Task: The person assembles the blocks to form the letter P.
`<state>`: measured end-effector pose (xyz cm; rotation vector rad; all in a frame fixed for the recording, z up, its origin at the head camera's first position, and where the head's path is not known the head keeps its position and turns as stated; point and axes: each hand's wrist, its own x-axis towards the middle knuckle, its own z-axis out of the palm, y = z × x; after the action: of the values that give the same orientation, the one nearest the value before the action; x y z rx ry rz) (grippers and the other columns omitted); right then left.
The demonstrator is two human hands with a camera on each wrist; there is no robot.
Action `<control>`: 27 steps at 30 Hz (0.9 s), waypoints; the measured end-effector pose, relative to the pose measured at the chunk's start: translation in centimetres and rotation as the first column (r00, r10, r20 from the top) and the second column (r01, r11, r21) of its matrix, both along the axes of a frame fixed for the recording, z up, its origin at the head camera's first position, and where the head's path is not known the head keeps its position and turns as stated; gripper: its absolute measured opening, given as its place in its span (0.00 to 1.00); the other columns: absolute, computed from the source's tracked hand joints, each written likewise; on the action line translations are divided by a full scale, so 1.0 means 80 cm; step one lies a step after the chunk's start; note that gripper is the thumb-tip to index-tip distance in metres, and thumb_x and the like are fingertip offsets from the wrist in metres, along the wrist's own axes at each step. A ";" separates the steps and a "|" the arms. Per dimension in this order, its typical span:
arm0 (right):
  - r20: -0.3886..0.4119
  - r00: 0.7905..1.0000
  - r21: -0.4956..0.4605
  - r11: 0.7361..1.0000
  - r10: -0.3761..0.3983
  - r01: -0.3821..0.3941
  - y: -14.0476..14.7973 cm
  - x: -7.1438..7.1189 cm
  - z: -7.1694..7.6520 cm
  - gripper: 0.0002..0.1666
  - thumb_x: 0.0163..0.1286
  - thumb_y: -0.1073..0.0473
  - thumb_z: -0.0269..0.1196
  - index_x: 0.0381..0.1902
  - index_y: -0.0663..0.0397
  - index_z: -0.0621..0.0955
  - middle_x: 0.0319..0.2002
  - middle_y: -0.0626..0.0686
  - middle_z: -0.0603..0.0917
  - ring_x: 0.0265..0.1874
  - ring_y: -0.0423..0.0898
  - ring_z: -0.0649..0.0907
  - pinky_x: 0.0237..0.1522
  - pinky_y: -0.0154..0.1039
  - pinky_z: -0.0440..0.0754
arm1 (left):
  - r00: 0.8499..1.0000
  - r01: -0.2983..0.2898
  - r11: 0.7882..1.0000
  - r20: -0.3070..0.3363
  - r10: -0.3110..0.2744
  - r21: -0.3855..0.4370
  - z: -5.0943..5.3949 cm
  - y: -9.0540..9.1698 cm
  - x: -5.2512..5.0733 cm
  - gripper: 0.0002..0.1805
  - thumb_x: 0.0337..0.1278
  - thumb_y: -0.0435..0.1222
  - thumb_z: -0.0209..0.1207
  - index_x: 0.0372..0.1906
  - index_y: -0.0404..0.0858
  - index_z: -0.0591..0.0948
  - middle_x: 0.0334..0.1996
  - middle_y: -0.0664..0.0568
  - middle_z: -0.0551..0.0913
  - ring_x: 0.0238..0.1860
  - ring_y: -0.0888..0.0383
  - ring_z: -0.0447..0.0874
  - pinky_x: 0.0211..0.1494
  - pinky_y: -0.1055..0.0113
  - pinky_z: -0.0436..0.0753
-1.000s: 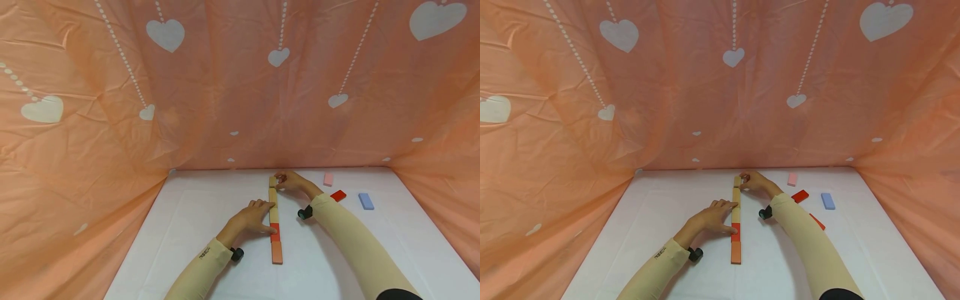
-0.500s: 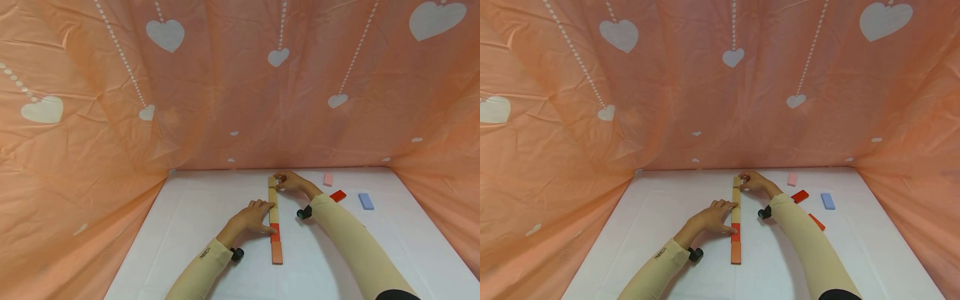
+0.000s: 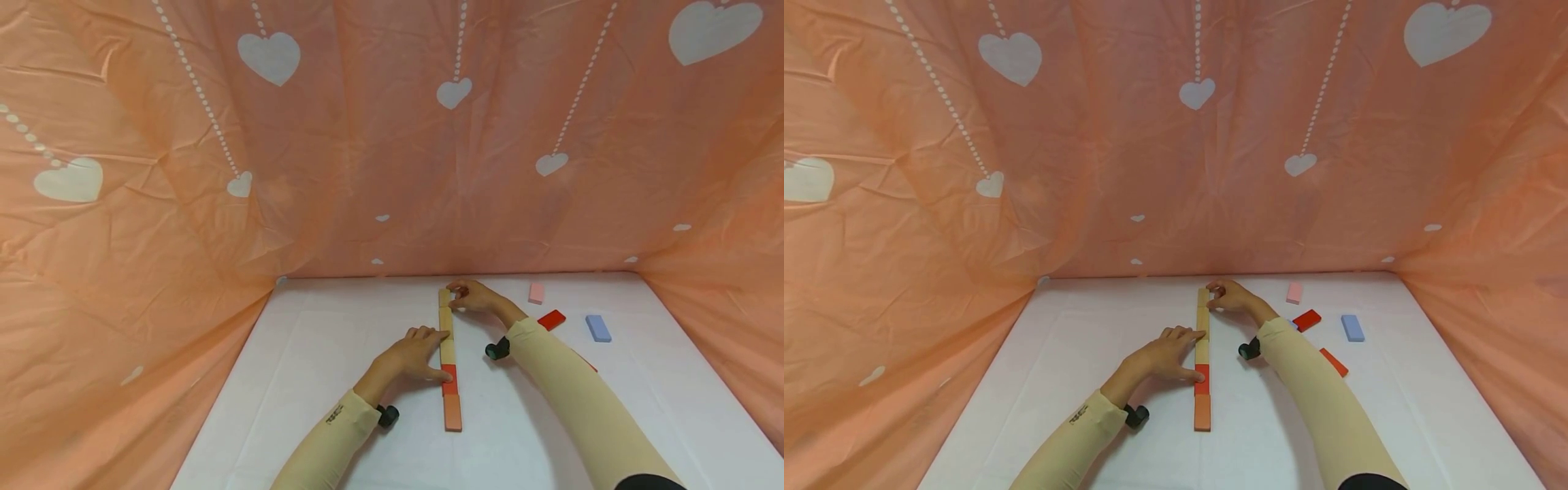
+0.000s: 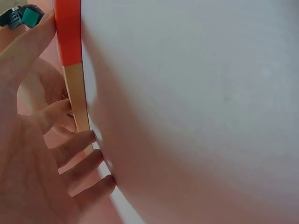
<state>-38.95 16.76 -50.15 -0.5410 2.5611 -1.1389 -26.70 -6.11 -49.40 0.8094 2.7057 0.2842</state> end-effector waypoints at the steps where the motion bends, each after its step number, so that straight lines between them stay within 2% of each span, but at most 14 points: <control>1: 0.001 1.000 -0.001 1.000 -0.005 0.005 0.000 0.001 0.000 0.34 0.76 0.59 0.68 0.73 0.70 0.73 0.46 0.57 0.82 0.47 0.50 0.79 0.51 0.41 0.77 | 1.000 -0.001 1.000 0.001 0.001 -0.003 -0.001 0.000 0.000 0.54 0.61 0.65 0.70 0.86 0.50 0.61 0.80 0.46 0.66 0.77 0.44 0.65 0.74 0.47 0.76; 7: -0.004 1.000 -0.053 0.998 -0.027 0.027 0.003 0.007 -0.002 0.36 0.77 0.61 0.66 0.76 0.72 0.68 0.43 0.57 0.84 0.44 0.50 0.81 0.48 0.40 0.77 | 1.000 0.005 1.000 -0.007 -0.005 -0.002 -0.004 -0.001 -0.001 0.54 0.62 0.66 0.69 0.86 0.52 0.60 0.81 0.46 0.64 0.79 0.44 0.64 0.77 0.47 0.72; 12: -0.041 0.999 -0.073 0.997 -0.020 0.017 0.013 0.021 0.004 0.35 0.77 0.62 0.65 0.75 0.71 0.68 0.48 0.62 0.85 0.51 0.56 0.84 0.52 0.45 0.81 | 0.999 0.020 1.000 -0.035 -0.020 0.018 -0.008 -0.005 0.000 0.54 0.62 0.65 0.69 0.86 0.50 0.61 0.80 0.45 0.66 0.80 0.44 0.63 0.81 0.49 0.66; 15: -0.097 0.995 -0.079 0.997 -0.010 0.002 0.026 0.031 0.010 0.31 0.77 0.63 0.65 0.72 0.72 0.71 0.50 0.65 0.86 0.53 0.60 0.85 0.56 0.51 0.83 | 1.000 0.018 0.999 -0.024 -0.017 0.031 -0.008 -0.005 0.000 0.54 0.62 0.64 0.70 0.86 0.50 0.61 0.80 0.45 0.66 0.79 0.44 0.63 0.79 0.47 0.69; 18: -0.192 0.981 -0.093 0.995 0.011 -0.029 0.042 0.040 0.014 0.26 0.77 0.66 0.64 0.68 0.74 0.75 0.48 0.65 0.86 0.52 0.62 0.85 0.57 0.56 0.83 | 1.000 0.015 0.999 -0.009 -0.015 0.039 -0.004 -0.004 0.001 0.54 0.62 0.64 0.70 0.86 0.50 0.61 0.79 0.45 0.66 0.79 0.44 0.63 0.77 0.46 0.72; 21: -0.272 0.962 -0.095 0.994 0.017 -0.045 0.059 0.049 0.017 0.22 0.77 0.68 0.64 0.64 0.75 0.78 0.45 0.63 0.87 0.50 0.61 0.86 0.56 0.55 0.85 | 1.000 0.019 0.999 -0.003 -0.018 0.040 0.000 -0.004 0.002 0.54 0.62 0.64 0.70 0.86 0.50 0.61 0.79 0.45 0.66 0.79 0.43 0.63 0.76 0.46 0.73; 27: -0.310 0.951 -0.093 0.995 -0.003 -0.028 0.090 0.067 0.025 0.20 0.75 0.68 0.67 0.62 0.72 0.81 0.45 0.60 0.87 0.48 0.58 0.86 0.51 0.49 0.84 | 1.000 0.016 0.999 0.009 -0.016 0.040 -0.004 -0.005 -0.001 0.54 0.62 0.64 0.70 0.86 0.51 0.60 0.80 0.45 0.65 0.79 0.43 0.62 0.76 0.45 0.73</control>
<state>-33.56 23.94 -48.18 -0.8179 2.7674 -1.2662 -26.76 -6.50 -49.72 0.8384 2.6919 0.3390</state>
